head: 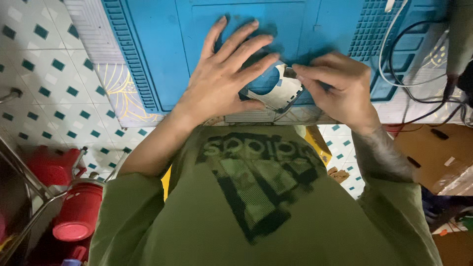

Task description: The person uses a metal spudger to pry and separate a white plastic frame from a smartphone back cover on a blue work mat. They then peel off a protective film from the frame and use a small bottle to apply liquid to the edges of the phone back.

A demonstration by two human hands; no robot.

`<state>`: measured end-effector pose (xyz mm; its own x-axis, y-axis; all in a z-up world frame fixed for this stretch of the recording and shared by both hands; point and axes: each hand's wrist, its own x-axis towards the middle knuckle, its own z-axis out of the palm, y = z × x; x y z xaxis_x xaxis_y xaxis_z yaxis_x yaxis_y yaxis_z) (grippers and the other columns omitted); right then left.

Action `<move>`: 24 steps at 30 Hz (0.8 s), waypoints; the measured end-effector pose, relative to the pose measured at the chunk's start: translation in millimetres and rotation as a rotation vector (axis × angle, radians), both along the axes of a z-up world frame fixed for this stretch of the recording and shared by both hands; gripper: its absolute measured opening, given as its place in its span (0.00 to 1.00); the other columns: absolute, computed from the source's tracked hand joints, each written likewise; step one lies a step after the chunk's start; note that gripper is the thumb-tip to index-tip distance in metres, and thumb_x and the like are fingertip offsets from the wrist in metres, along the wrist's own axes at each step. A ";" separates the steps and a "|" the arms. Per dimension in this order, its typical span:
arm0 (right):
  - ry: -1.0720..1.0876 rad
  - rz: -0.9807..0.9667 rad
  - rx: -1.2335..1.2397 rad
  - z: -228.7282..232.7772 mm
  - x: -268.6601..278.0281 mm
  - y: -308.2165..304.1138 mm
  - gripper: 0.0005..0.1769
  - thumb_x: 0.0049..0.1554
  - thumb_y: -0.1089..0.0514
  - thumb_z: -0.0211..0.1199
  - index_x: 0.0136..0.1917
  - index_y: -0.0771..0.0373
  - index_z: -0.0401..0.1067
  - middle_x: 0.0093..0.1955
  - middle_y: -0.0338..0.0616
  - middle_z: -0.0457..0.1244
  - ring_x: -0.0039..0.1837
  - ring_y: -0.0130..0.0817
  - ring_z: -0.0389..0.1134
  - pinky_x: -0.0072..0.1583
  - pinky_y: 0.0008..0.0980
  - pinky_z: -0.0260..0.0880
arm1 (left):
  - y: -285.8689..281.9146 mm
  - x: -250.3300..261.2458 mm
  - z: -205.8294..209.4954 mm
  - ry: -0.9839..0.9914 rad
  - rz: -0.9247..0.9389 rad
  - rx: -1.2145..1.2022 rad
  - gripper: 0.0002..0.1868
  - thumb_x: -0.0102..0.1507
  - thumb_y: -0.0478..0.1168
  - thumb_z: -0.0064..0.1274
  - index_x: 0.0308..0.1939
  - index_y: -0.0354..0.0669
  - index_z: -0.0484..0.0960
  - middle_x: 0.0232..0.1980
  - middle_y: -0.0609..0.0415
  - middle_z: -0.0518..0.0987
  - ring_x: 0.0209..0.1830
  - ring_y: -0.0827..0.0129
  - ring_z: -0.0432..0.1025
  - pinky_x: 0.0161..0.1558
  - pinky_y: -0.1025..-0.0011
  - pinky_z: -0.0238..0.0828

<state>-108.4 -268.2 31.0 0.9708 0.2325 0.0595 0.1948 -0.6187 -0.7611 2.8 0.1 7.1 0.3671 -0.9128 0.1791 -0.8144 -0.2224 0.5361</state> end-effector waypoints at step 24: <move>0.024 -0.140 -0.098 -0.1 -22.6 28.9 0.02 0.68 0.70 0.69 0.51 0.70 0.78 0.45 0.51 0.71 0.44 0.44 0.69 0.46 0.41 0.67 | -2.6 2.5 2.1 -0.017 -0.009 0.028 0.48 0.67 0.72 0.77 0.73 0.41 0.77 0.74 0.41 0.66 0.77 0.43 0.56 0.72 0.31 0.47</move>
<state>-131.0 -239.3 30.8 0.9949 0.0988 0.0193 0.0841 -0.7100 -0.6992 5.3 -2.4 9.2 0.3564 -0.9207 0.1591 -0.8250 -0.2302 0.5161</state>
